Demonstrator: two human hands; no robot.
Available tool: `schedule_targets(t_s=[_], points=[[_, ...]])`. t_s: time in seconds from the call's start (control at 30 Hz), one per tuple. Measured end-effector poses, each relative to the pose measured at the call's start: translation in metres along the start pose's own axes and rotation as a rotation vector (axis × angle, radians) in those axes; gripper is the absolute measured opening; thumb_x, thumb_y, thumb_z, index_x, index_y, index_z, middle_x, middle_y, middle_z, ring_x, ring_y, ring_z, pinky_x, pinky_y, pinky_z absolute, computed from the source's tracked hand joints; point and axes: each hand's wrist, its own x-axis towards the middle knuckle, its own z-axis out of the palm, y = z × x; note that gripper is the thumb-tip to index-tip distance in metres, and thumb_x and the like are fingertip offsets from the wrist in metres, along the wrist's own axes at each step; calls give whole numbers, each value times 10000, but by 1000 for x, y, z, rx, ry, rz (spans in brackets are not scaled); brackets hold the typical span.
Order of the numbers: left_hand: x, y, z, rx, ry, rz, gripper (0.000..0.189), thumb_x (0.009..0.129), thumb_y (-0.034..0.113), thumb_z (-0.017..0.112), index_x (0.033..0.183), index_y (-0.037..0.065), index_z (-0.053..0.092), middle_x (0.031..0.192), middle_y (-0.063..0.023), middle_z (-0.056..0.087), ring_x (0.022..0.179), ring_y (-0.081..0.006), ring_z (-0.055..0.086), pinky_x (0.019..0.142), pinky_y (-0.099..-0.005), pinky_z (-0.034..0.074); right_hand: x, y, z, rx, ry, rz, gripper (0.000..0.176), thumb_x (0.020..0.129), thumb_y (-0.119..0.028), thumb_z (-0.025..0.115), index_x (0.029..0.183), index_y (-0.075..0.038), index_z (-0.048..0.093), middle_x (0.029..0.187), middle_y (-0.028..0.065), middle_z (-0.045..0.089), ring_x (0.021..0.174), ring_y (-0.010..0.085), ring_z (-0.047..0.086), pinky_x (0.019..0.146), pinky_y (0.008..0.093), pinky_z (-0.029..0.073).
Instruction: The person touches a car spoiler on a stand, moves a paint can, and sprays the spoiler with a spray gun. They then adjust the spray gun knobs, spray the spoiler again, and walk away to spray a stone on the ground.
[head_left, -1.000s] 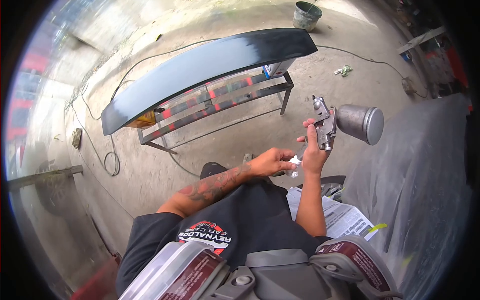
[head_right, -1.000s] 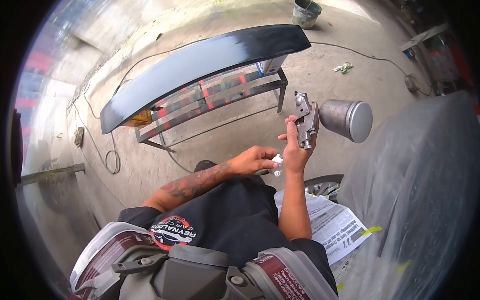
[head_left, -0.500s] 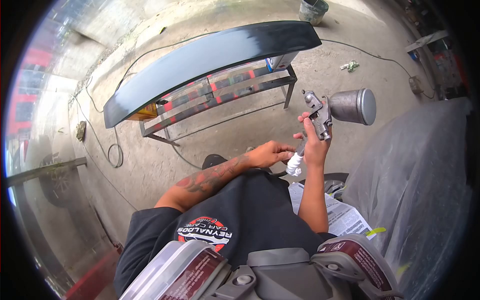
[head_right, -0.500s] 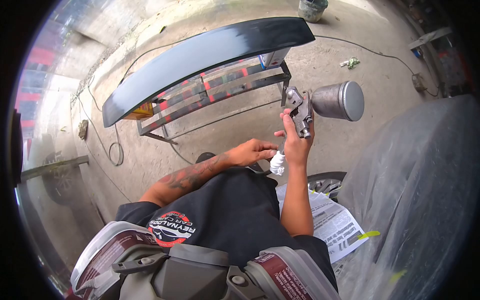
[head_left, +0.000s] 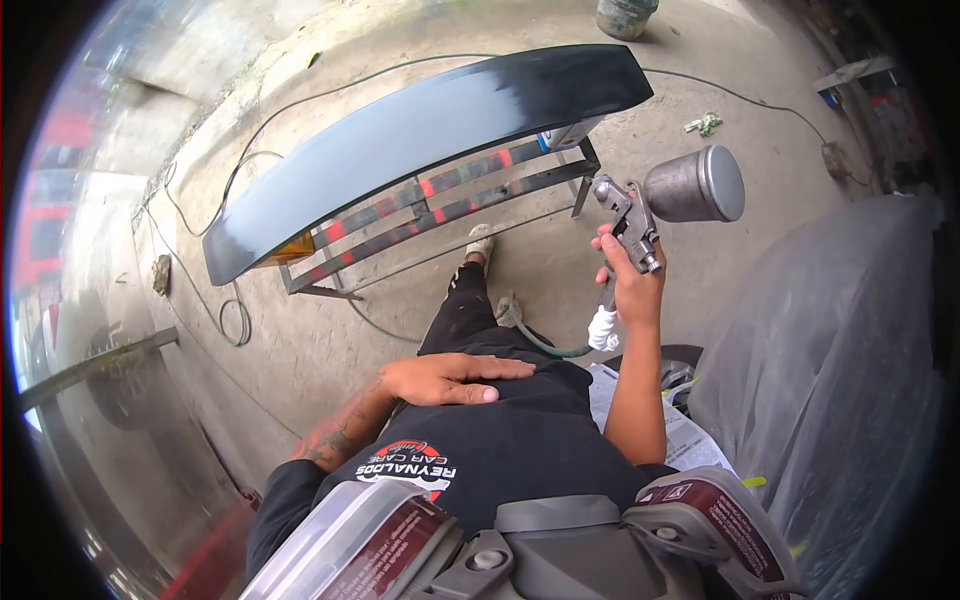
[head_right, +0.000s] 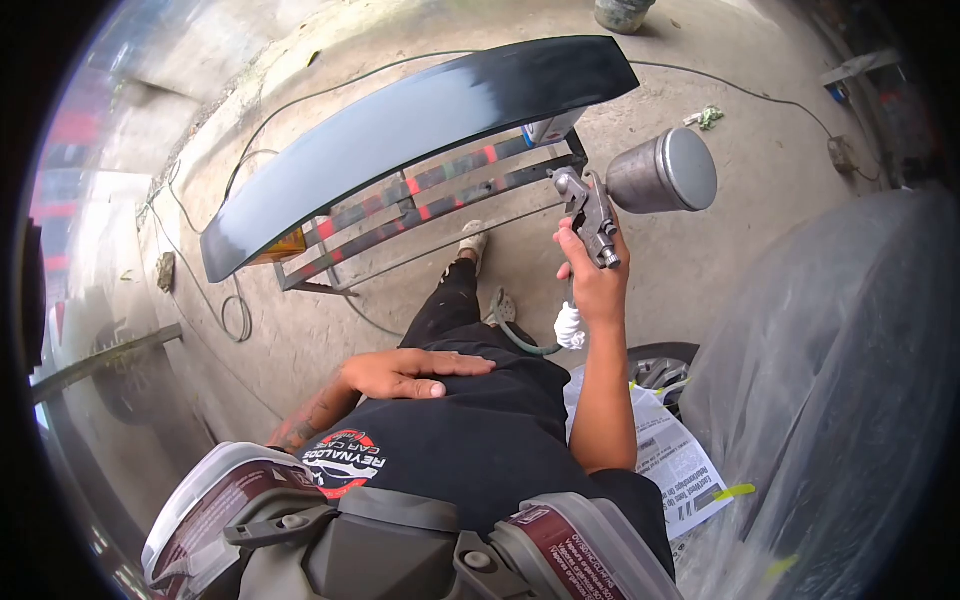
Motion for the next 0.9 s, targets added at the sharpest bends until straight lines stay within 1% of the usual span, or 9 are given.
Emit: schedule_targets(t_s=[0.1, 0.2, 0.33, 0.47, 0.6, 0.63, 0.73, 0.77, 0.9], points=[[0, -2, -40, -122, 125, -149, 594, 1032, 442, 482, 1463, 34, 460, 1518, -147, 453, 1402, -292, 421, 1169, -385, 291, 16, -6, 13, -53, 0, -8, 602, 923, -91, 651, 1479, -66, 422, 1050, 81, 661, 904, 158, 649, 532, 256, 495], [9, -29, -85, 392, 316, -267, 616, 1026, 480, 459, 1447, 31, 463, 1455, -188, 504, 1346, -352, 481, 1130, -414, 372, 30, -13, 32, -74, 0, 13, 616, 923, -67, 632, 1494, -65, 401, 1056, 75, 648, 917, 151, 635, 538, 244, 495], [9, -101, -127, 391, 369, -346, 609, 1021, 488, 457, 1395, 9, 497, 1433, -197, 513, 1296, -372, 510, 1102, -439, 399, 40, -7, 58, -133, -134, 45, 629, 923, -28, 612, 1504, -42, 372, 1046, 85, 640, 930, 166, 643, 552, 246, 510], [-12, -138, -122, 535, 356, -480, 647, 1022, 544, 391, 1362, 12, 533, 1470, -173, 478, 1353, -361, 447, 1117, -425, 381, 40, -6, 90, -178, -261, 84, 628, 920, -23, 618, 1501, -39, 379, 1053, 91, 640, 926, 164, 644, 557, 245, 512], [-57, -135, -83, 376, 415, -545, 694, 1025, 592, 322, 1404, 46, 525, 1568, -142, 364, 1484, -352, 252, 1181, -529, 258, 32, 1, 130, -202, -441, 114, 625, 918, -33, 634, 1495, -49, 395, 1060, 91, 642, 918, 155, 646, 566, 241, 514], [-67, -149, -70, 335, 435, -518, 698, 1023, 608, 309, 1419, 73, 521, 1587, -129, 335, 1511, -356, 168, 1178, -614, 185, 28, 2, 142, -202, -484, 129, 625, 917, -33, 637, 1495, -51, 398, 1059, 91, 641, 917, 153, 646, 567, 240, 515], [-99, -146, -44, 267, 521, -434, 709, 1018, 626, 296, 1420, 88, 523, 1579, -126, 352, 1518, -342, 148, 1170, -644, 164, 11, 8, 168, -232, -583, 164, 624, 925, -47, 629, 1501, -67, 391, 1077, 86, 641, 933, 155, 644, 558, 247, 515], [-107, -144, -43, 251, 551, -442, 651, 1032, 573, 333, 1417, 86, 525, 1555, -141, 389, 1502, -327, 218, 1182, -582, 217, 6, 10, 175, -254, -601, 165, 625, 922, -46, 632, 1500, -65, 392, 1076, 88, 641, 933, 155, 644, 559, 247, 516], [-128, -138, -71, -39, 562, -317, 565, 1030, 472, 441, 1427, 74, 506, 1512, -161, 443, 1455, -318, 332, 1169, -478, 303, -16, 9, 212, -301, -629, 135, 625, 910, -52, 654, 1486, -48, 410, 1075, 99, 650, 905, 141, 652, 570, 237, 517]])
